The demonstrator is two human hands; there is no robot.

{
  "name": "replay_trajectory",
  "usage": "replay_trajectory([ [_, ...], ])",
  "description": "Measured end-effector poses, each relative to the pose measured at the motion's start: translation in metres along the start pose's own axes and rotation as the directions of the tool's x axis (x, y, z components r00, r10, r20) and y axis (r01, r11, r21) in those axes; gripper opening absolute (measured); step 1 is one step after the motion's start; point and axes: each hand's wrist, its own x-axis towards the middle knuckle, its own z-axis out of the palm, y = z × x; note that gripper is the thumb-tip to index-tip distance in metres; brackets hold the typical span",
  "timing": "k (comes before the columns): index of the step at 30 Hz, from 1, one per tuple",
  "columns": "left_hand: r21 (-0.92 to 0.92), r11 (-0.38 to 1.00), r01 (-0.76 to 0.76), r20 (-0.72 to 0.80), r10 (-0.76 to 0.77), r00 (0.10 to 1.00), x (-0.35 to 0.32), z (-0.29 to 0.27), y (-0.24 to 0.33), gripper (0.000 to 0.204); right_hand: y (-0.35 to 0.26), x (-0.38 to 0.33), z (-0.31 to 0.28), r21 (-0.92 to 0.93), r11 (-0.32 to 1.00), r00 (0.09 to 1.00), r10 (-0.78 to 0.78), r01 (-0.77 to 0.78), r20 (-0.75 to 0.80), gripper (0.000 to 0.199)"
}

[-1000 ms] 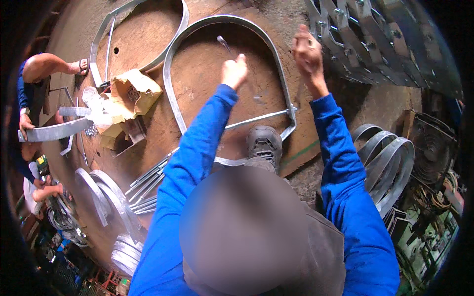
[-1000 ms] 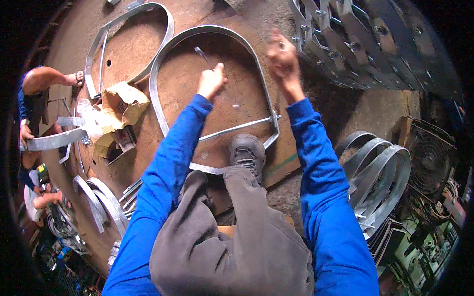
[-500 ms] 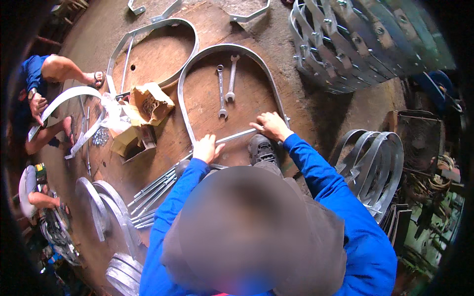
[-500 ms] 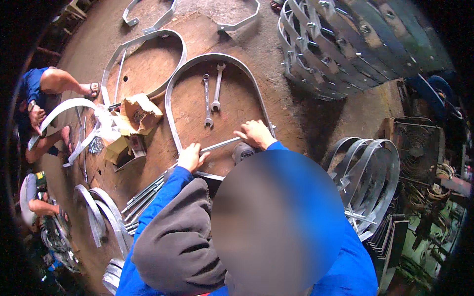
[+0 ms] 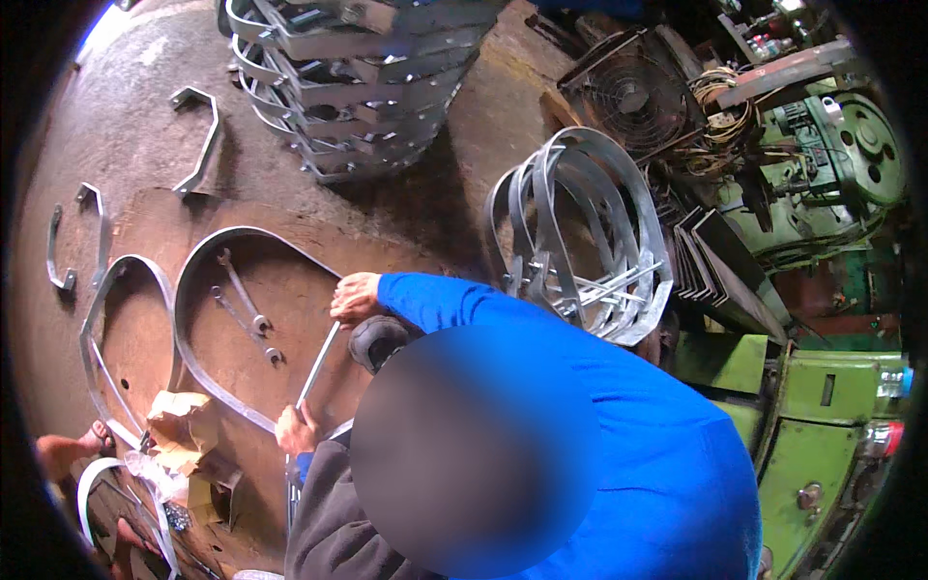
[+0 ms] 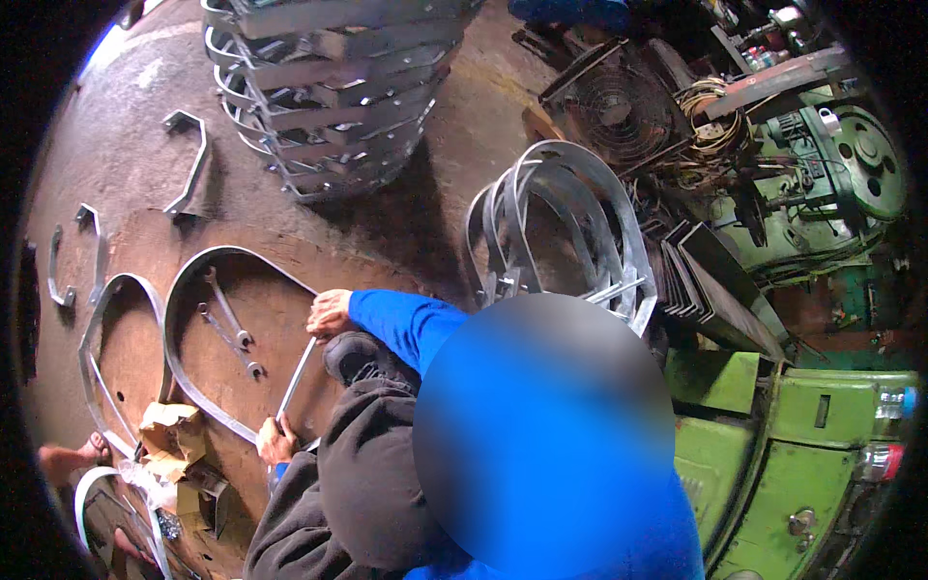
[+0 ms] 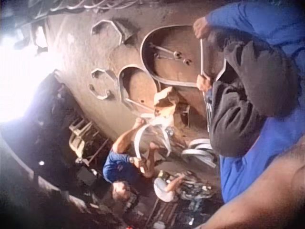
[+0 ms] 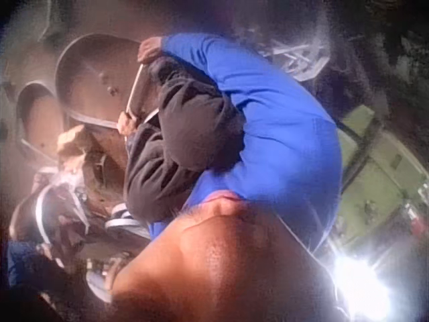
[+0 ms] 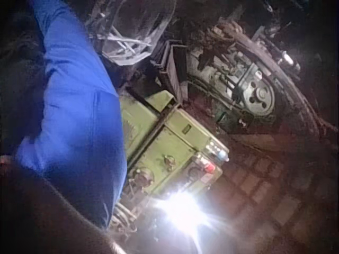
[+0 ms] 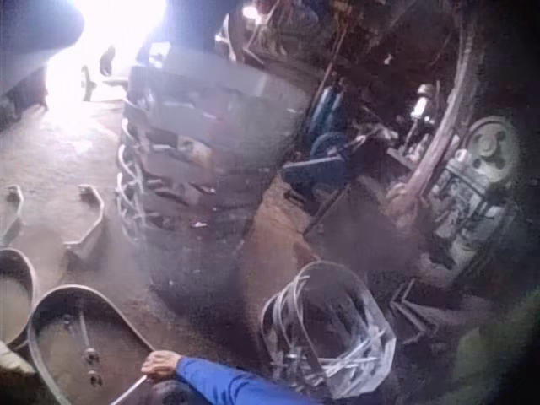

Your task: The person assembles a metal frame by connecting curved metal pieces with bolts and nuts. Using two wrenches, the person tightens the fasteners to secure the frame structure on the workshop floor.

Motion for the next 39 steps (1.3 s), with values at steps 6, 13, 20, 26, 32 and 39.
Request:
replay_trajectory([
  [6, -0.061, 0.995, -0.082, 0.030, 0.084, 0.996, 0.014, -0.035, -0.040, 0.023, -0.008, 0.055, -0.021, 0.266, 0.961, 0.974, 0.010, -0.072, 0.228, 0.030],
  [13, -0.036, 0.999, 0.034, 0.023, -0.033, 0.999, 0.023, -0.034, -0.029, 0.033, -0.013, 0.060, -0.022, -0.044, 0.998, 0.954, 0.052, -0.041, 0.294, 0.029],
  [20, 0.021, 0.994, -0.106, 0.255, 0.097, 0.962, 0.027, -0.050, -0.014, 0.036, -0.022, 0.037, -0.047, 0.614, 0.316, 0.686, 0.432, -0.723, 0.586, 0.036],
  [26, 0.206, 0.972, -0.111, 0.331, 0.037, 0.943, 0.045, -0.136, -0.047, 0.064, -0.084, 0.086, -0.090, -0.169, 0.904, 0.904, 0.413, -0.393, 0.106, 0.058],
  [32, 0.044, 0.944, -0.326, 0.488, 0.265, 0.832, 0.120, -0.337, -0.005, 0.058, -0.114, 0.128, -0.233, 0.124, 0.815, 0.809, 0.522, -0.567, 0.268, 0.067],
  [39, 0.416, 0.828, -0.377, 0.084, 0.378, 0.922, 0.105, -0.484, 0.072, 0.052, -0.185, 0.100, -0.353, 0.025, 0.815, 0.813, 0.579, -0.579, -0.061, 0.067],
])
